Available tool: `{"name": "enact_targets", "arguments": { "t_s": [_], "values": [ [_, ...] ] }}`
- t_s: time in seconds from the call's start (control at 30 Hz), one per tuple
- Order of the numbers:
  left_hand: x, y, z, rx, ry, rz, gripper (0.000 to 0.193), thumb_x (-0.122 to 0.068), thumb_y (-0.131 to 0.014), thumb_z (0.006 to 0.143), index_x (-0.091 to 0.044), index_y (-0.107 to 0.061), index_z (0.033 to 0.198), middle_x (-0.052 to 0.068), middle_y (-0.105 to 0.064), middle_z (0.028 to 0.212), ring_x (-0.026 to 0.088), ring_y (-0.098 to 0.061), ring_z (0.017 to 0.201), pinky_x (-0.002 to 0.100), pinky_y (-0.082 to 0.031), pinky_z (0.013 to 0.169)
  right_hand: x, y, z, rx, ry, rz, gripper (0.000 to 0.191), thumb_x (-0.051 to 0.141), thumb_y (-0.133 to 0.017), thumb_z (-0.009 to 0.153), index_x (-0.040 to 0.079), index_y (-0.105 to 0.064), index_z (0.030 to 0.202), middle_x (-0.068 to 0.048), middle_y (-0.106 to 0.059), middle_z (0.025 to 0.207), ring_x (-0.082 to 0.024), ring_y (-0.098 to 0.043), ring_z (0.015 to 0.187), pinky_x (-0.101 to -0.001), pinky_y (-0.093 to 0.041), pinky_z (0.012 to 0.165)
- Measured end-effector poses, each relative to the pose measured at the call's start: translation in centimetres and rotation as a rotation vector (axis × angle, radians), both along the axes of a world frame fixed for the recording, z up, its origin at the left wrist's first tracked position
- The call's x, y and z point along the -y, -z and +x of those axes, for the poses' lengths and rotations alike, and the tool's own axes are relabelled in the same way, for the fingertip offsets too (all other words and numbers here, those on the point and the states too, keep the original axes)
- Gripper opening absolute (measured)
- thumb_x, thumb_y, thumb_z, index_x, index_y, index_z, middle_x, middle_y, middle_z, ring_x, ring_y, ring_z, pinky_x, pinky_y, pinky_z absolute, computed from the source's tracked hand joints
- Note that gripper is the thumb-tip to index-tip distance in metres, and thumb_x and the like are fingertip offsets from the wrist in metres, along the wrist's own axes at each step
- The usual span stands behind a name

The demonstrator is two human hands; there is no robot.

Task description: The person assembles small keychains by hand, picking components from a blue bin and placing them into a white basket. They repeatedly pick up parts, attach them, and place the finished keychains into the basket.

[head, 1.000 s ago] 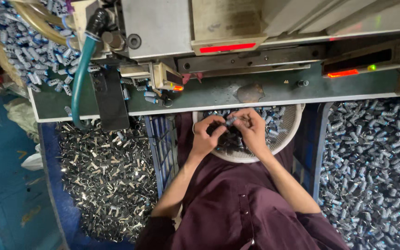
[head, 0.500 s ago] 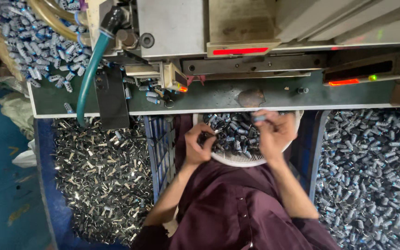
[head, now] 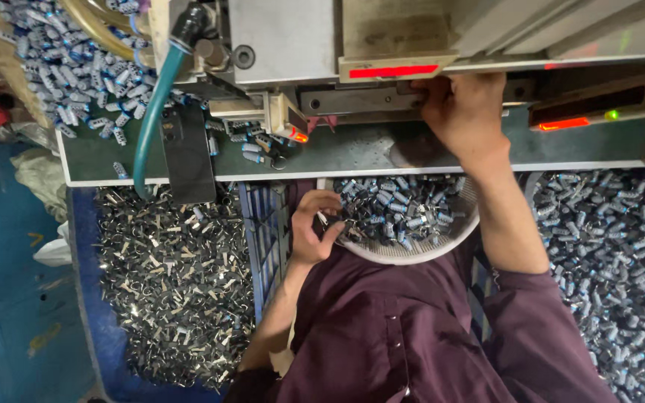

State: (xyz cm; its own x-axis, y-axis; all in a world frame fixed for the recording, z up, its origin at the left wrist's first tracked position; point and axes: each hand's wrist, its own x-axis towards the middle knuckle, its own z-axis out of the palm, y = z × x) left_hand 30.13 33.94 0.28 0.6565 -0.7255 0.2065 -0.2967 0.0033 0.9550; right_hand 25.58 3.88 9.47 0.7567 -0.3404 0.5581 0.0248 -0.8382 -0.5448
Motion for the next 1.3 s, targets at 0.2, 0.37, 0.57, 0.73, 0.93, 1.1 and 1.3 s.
{"name": "enact_targets", "arguments": {
  "t_s": [0.2, 0.37, 0.57, 0.73, 0.93, 1.1, 1.3],
  "values": [
    [0.3, 0.6, 0.1, 0.227, 0.053, 0.050, 0.036, -0.005, -0.080, 0.073, -0.008, -0.066, 0.106, 0.011, -0.068, 0.114, 0.032, -0.064, 0.106, 0.039, -0.053, 0.092, -3.8, -1.9, -5.1, 0.088, 0.146, -0.350, 0.035, -0.008, -0.063, 0.060, 0.004, -0.074, 0.092, -0.013, -0.070, 0.084, -0.035, -0.069, 0.075, -0.0543, -0.051, 0.083],
    [-0.2, 1.1, 0.3, 0.040, -0.019, 0.109, 0.023, -0.002, -0.075, 0.077, -0.007, -0.069, 0.099, 0.008, -0.072, 0.104, 0.029, -0.068, 0.094, 0.038, -0.055, 0.081, -10.4, 5.1, -7.8, -0.142, -0.170, 0.128, 0.032, -0.011, -0.064, 0.068, 0.004, -0.073, 0.095, -0.008, -0.075, 0.098, -0.027, -0.071, 0.093, -0.0387, -0.056, 0.080],
    [0.5, -1.3, 0.7, 0.416, 0.023, 0.181, 0.027, -0.018, -0.080, 0.075, -0.008, -0.069, 0.097, 0.007, -0.068, 0.102, 0.031, -0.063, 0.096, 0.044, -0.052, 0.083, -12.2, 8.6, -10.4, -0.366, -0.085, 0.192, 0.027, -0.002, -0.076, 0.069, 0.004, -0.071, 0.095, -0.007, -0.072, 0.103, -0.030, -0.065, 0.096, -0.0400, -0.054, 0.086],
    [2.5, -1.4, -1.2, 0.738, 0.362, 0.460, 0.059, -0.039, -0.082, 0.056, -0.004, -0.071, 0.101, 0.012, -0.064, 0.103, 0.031, -0.060, 0.100, 0.045, -0.053, 0.078, -12.3, 8.4, -10.2, -0.468, -0.071, 0.125, 0.031, -0.001, -0.077, 0.063, 0.003, -0.072, 0.094, -0.008, -0.071, 0.104, -0.033, -0.062, 0.100, -0.0434, -0.050, 0.085],
    [1.9, 1.2, -1.8, 0.230, 0.074, 0.198, 0.031, -0.010, -0.085, 0.071, -0.005, -0.070, 0.097, 0.011, -0.068, 0.107, 0.030, -0.068, 0.099, 0.036, -0.057, 0.081, -12.4, 8.1, -11.7, -0.315, -0.017, 0.249, 0.036, -0.002, -0.079, 0.070, 0.005, -0.071, 0.105, -0.008, -0.071, 0.110, -0.032, -0.064, 0.104, -0.0422, -0.052, 0.092],
    [3.7, 1.4, -2.3, 0.021, -0.071, 0.200, 0.028, -0.004, -0.085, 0.069, -0.004, -0.070, 0.093, 0.010, -0.069, 0.093, 0.030, -0.071, 0.087, 0.035, -0.055, 0.076, -13.9, 9.1, -11.4, -0.206, -0.036, 0.468, 0.046, -0.003, -0.080, 0.069, -0.002, -0.068, 0.114, -0.018, -0.068, 0.107, -0.036, -0.066, 0.097, -0.0415, -0.053, 0.083],
    [4.7, 0.2, -2.3, 0.048, -0.055, 0.124, 0.022, -0.007, -0.080, 0.072, -0.005, -0.069, 0.091, 0.010, -0.069, 0.087, 0.031, -0.068, 0.082, 0.038, -0.053, 0.073, -13.2, 10.6, -10.5, -0.126, 0.127, 0.394, 0.036, -0.018, -0.069, 0.074, 0.005, -0.073, 0.102, -0.012, -0.075, 0.095, -0.030, -0.069, 0.088, -0.0366, -0.056, 0.077]
  ]
}}
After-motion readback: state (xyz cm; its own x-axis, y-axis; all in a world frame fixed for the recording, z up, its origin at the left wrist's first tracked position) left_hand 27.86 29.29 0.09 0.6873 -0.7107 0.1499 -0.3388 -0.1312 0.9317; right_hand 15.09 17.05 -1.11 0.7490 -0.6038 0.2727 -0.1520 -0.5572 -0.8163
